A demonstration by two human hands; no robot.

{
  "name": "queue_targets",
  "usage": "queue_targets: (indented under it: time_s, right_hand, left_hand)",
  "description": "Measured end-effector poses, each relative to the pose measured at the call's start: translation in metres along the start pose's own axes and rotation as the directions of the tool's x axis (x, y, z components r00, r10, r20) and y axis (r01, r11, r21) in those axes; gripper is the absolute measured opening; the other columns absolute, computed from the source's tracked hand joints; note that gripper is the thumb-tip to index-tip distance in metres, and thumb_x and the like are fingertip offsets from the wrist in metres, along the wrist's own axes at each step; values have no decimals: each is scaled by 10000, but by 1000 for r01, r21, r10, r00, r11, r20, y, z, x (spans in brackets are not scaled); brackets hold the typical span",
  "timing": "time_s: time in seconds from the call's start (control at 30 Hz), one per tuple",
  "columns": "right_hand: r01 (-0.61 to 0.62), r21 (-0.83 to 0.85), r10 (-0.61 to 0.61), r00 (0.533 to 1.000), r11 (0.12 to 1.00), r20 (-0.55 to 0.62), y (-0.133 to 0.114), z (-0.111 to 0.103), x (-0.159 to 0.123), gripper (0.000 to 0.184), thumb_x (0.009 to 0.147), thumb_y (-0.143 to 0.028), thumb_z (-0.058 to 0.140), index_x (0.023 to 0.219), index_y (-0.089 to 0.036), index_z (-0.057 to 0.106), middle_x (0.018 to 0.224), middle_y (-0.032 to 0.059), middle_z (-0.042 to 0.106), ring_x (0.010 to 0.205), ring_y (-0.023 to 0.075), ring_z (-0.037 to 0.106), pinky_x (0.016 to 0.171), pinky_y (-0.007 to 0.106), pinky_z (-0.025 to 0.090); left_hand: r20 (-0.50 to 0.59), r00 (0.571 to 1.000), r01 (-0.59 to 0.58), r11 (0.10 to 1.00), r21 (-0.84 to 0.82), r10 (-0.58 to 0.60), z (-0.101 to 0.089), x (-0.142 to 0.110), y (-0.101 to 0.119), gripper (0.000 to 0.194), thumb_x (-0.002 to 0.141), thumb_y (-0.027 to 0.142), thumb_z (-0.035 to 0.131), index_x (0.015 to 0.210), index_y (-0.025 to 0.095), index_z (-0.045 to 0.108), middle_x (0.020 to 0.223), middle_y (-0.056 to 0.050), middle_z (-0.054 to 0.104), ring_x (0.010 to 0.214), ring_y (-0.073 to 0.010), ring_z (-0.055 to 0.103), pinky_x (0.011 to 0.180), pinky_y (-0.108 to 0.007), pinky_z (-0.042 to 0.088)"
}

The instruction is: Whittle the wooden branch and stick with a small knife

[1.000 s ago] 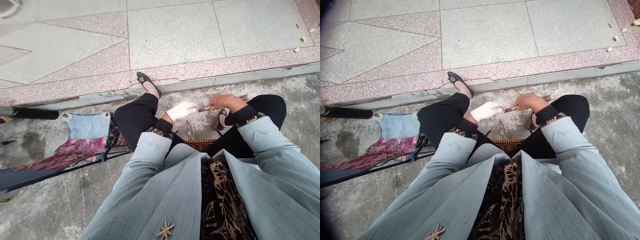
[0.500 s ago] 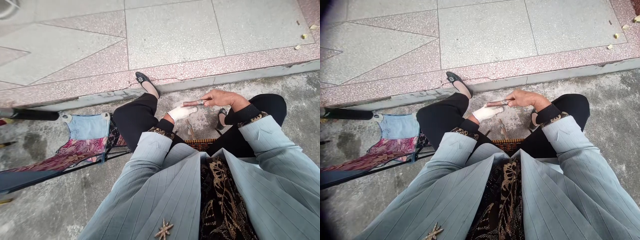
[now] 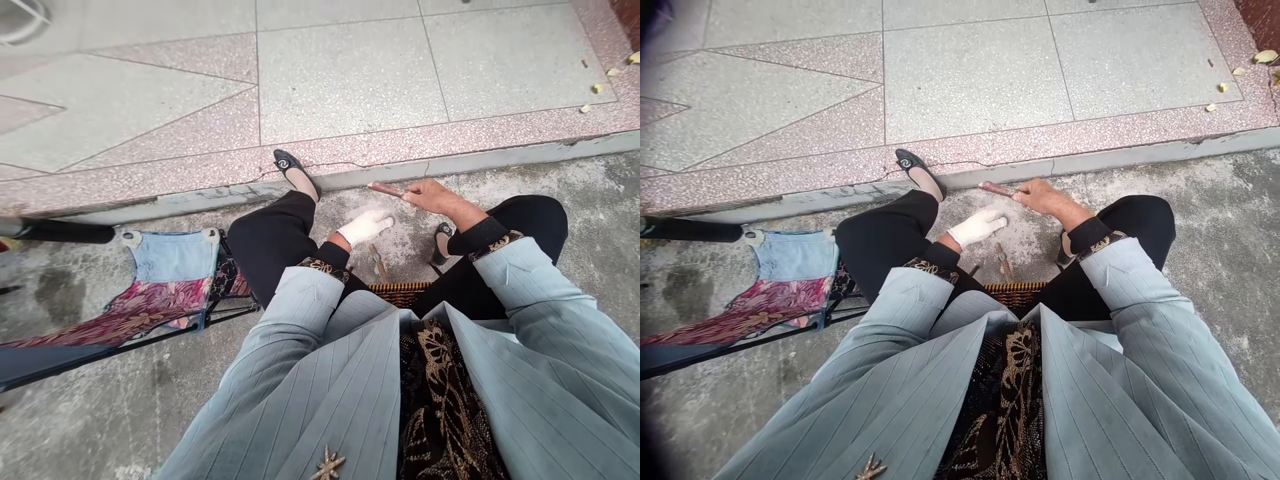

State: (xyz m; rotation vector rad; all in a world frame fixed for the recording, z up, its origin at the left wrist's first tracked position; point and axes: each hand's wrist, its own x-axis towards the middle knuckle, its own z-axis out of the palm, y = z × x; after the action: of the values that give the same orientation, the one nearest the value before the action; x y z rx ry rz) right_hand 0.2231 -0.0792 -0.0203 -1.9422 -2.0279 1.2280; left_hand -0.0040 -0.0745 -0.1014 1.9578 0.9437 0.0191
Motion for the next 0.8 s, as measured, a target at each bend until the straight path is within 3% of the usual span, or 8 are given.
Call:
queue_targets:
  time_s: [0.13, 0.23, 0.4, 0.47, 0.53, 0.63, 0.7, 0.8]
  right_hand:
    - [-124, -225, 103, 989, 966, -103, 2, -2, 4, 368, 1085, -404, 517, 1132, -126, 753, 993, 126, 736, 832, 207, 623, 704, 301, 410]
    - [-191, -427, 179, 982, 884, -68, 1, 1, 6, 340, 1086, -371, 572, 1189, -103, 753, 1109, 207, 737, 984, 276, 665, 802, 349, 466]
    - [-17, -372, 149, 932, 928, 329, -8, 16, -5, 144, 871, -149, 832, 750, -121, 757, 673, 86, 658, 726, 222, 642, 752, 359, 477]
    - [89, -235, 47, 856, 968, 514, -12, 13, -13, 100, 883, -160, 816, 789, -140, 788, 662, 44, 667, 656, 168, 603, 711, 319, 461]
    - [150, -40, -103, 822, 988, 560, -13, 4, -18, 100, 942, -254, 762, 936, -171, 817, 736, 13, 704, 642, 127, 586, 674, 269, 453]
    - [222, 362, -312, 925, 906, 215, -6, -13, -17, 228, 985, -350, 667, 1011, -147, 768, 743, -1, 663, 612, 108, 532, 614, 241, 422]
    - [199, 382, -196, 980, 903, -46, 0, -18, -11, 242, 994, -350, 633, 959, -134, 735, 725, 5, 631, 597, 109, 498, 588, 244, 389]
    - [23, 162, 5, 985, 986, -172, 2, -12, -1, 243, 1010, -346, 636, 955, -135, 743, 799, 53, 677, 664, 143, 549, 621, 270, 395]
  left_hand:
    - [53, 997, -63, 994, 93, 58, 3, -3, 4, 323, 1050, 323, 441, 1054, 157, 718, 849, -32, 705, 776, -165, 629, 769, -259, 483]
    - [84, 991, -120, 966, 228, 103, 3, -5, 7, 343, 1052, 313, 433, 1106, 167, 738, 954, -63, 754, 881, -194, 672, 834, -278, 494]
    - [11, 987, -151, 902, 404, 161, -7, -9, 6, 331, 1049, 335, 456, 1125, 196, 747, 1103, -89, 785, 998, -231, 696, 876, -304, 503]
    - [-56, 985, -130, 916, 380, 163, -12, -11, 4, 322, 1047, 335, 465, 1137, 196, 741, 1115, -89, 777, 1017, -231, 691, 906, -313, 508]
    - [-117, 983, -104, 950, 296, 144, -16, -13, 2, 331, 1062, 333, 443, 1139, 189, 730, 1061, -84, 761, 984, -228, 688, 902, -331, 517]
    - [-164, 980, -82, 978, 192, 115, -18, -14, 2, 370, 1092, 334, 379, 1132, 168, 706, 954, -71, 723, 873, -212, 668, 842, -336, 521]
    - [-131, 985, -95, 984, 151, 115, -15, -12, 4, 360, 1087, 339, 389, 1094, 161, 701, 906, -57, 702, 826, -193, 644, 812, -309, 512]
    - [-11, 988, -152, 984, 91, 153, -5, -9, 10, 313, 1060, 338, 440, 1041, 174, 706, 870, -35, 685, 818, -177, 627, 822, -278, 497]
